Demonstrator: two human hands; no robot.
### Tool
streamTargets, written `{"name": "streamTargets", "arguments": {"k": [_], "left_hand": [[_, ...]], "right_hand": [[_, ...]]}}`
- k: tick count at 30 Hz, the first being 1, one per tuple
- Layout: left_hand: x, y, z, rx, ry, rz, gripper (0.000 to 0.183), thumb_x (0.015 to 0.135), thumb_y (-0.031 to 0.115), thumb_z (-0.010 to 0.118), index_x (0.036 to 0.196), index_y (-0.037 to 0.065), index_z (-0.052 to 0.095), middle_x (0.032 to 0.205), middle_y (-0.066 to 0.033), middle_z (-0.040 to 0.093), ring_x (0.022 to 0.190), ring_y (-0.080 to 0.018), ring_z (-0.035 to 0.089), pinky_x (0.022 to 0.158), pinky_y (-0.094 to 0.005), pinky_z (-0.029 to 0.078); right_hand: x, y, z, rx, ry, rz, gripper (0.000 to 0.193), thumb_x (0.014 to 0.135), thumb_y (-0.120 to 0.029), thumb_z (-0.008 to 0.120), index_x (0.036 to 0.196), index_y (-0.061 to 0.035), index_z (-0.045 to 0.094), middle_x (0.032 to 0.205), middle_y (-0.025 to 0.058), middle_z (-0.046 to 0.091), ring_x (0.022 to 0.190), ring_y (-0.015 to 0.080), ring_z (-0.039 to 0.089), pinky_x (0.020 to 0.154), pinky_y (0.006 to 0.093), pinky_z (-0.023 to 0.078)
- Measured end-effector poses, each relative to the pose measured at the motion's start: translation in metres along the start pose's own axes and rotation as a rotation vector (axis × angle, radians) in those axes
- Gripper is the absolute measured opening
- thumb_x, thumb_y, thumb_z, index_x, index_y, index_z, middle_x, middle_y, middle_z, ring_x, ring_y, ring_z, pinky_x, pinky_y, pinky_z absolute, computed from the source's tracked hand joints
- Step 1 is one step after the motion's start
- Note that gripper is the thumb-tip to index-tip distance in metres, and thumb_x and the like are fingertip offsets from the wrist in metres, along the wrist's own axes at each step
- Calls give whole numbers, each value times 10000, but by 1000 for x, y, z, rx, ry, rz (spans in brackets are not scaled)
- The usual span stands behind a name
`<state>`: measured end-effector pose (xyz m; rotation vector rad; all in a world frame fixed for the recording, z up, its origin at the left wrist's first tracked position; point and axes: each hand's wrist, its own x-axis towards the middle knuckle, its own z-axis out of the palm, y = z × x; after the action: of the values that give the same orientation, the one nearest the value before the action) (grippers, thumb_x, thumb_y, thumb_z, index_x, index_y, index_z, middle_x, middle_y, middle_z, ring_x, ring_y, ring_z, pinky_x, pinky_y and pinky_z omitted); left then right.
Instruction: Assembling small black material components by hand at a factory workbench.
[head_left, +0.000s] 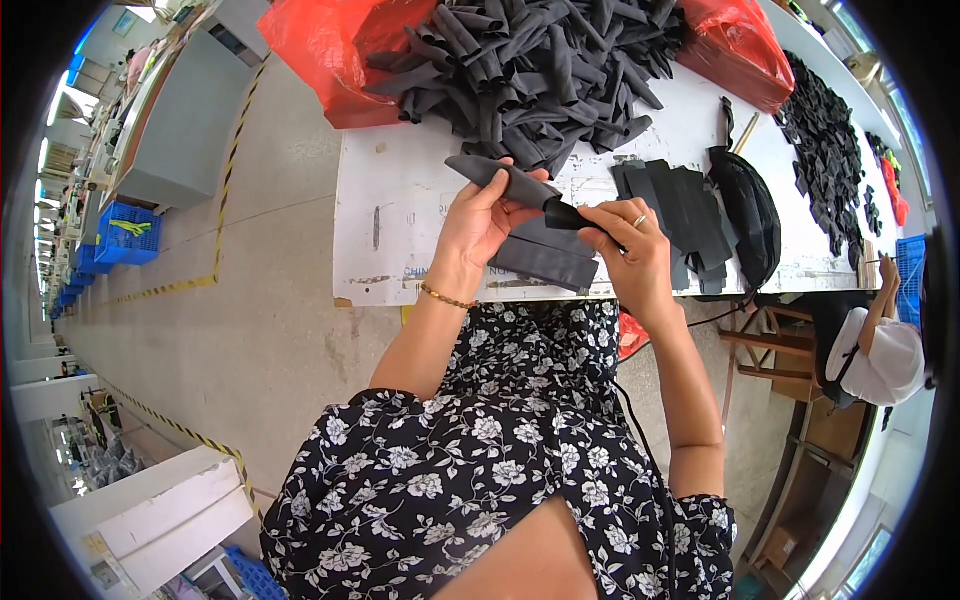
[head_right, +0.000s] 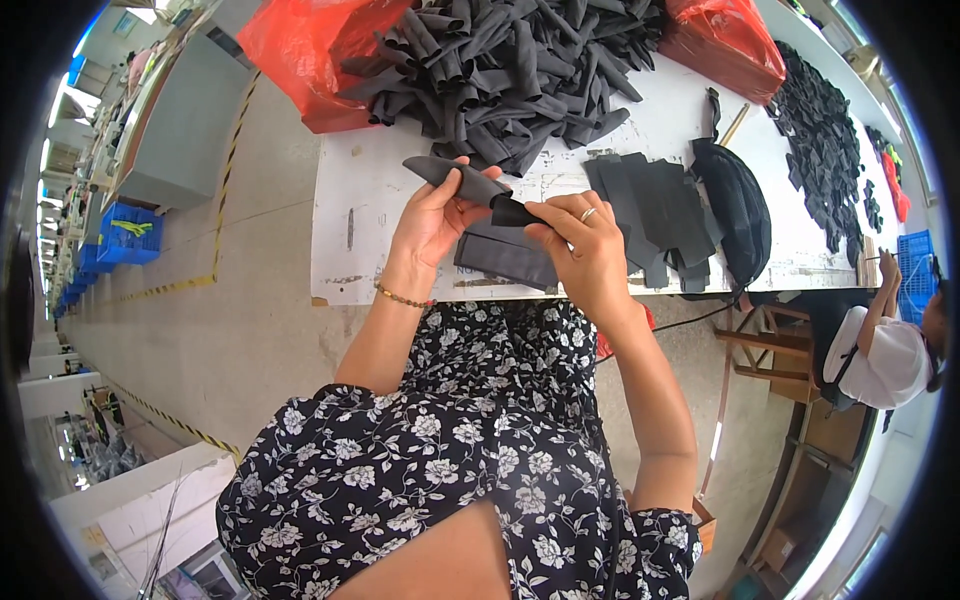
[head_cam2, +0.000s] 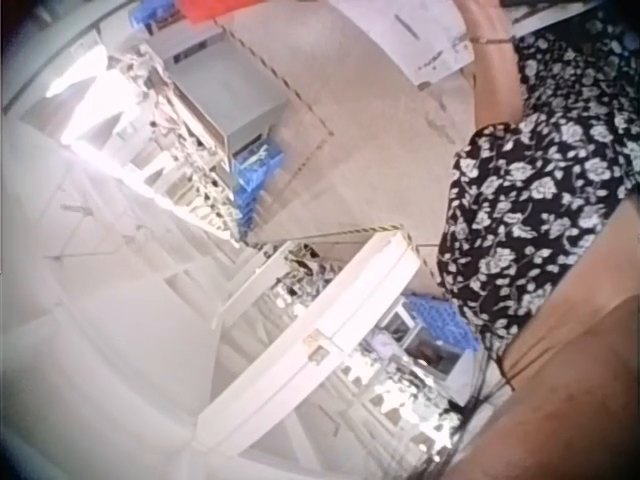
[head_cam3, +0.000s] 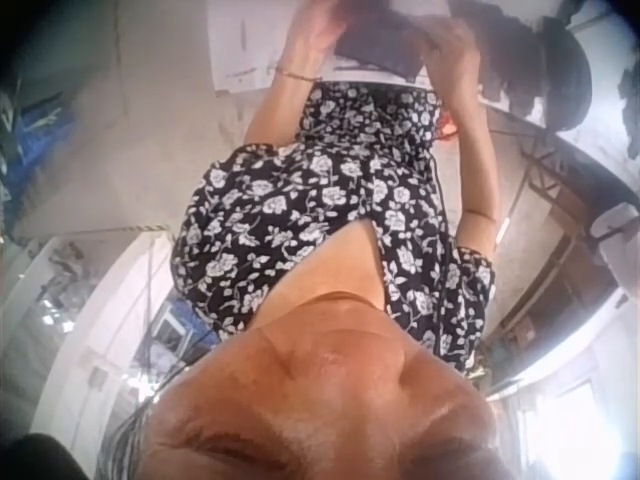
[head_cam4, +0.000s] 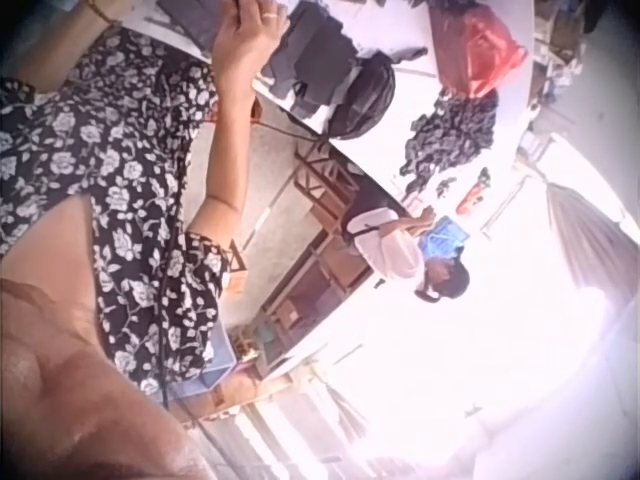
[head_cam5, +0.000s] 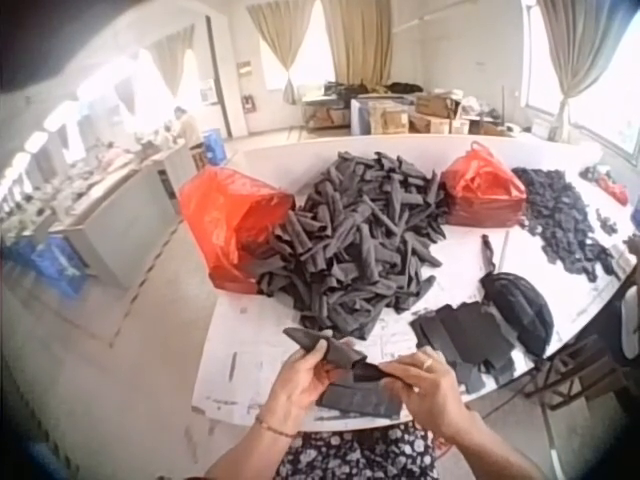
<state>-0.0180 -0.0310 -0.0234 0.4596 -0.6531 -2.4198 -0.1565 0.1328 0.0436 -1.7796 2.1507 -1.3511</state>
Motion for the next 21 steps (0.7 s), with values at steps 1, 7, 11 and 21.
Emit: {"name": "streamTargets", "arguments": {"k": [1,7,11,21], "left_hand": [[0,-1,0,26,-27,-14,207,993,165,494,1173,71,532,1200,-287,582,1047,-346,639,846,-458,578],[-6,0,6,21,-105,8,277,996,130,473,1267,78,460,1202,-288,579,1045,-347,640,845,-447,577],[-19,-2,31,80,-102,113,329,999,126,461,1321,88,408,1205,-291,575,1097,-345,615,861,-448,570],[-22,-19,59,30,-230,263,282,972,266,556,1148,46,556,1056,-160,673,1169,-297,571,1004,-447,440]], "right_hand": [[2,1,0,-60,18,-47,204,741,-66,743,945,-64,726,897,38,663,837,221,585,768,338,443],[5,4,-2,-291,109,-239,241,709,-55,753,946,-78,711,873,-2,647,808,196,585,756,326,414],[4,-2,4,-395,132,-351,322,719,-100,744,1033,-80,674,908,-8,625,828,184,576,770,340,416],[-3,-31,21,-211,49,-130,501,687,-87,787,1130,-40,557,1096,137,580,962,332,559,827,419,433]]}}
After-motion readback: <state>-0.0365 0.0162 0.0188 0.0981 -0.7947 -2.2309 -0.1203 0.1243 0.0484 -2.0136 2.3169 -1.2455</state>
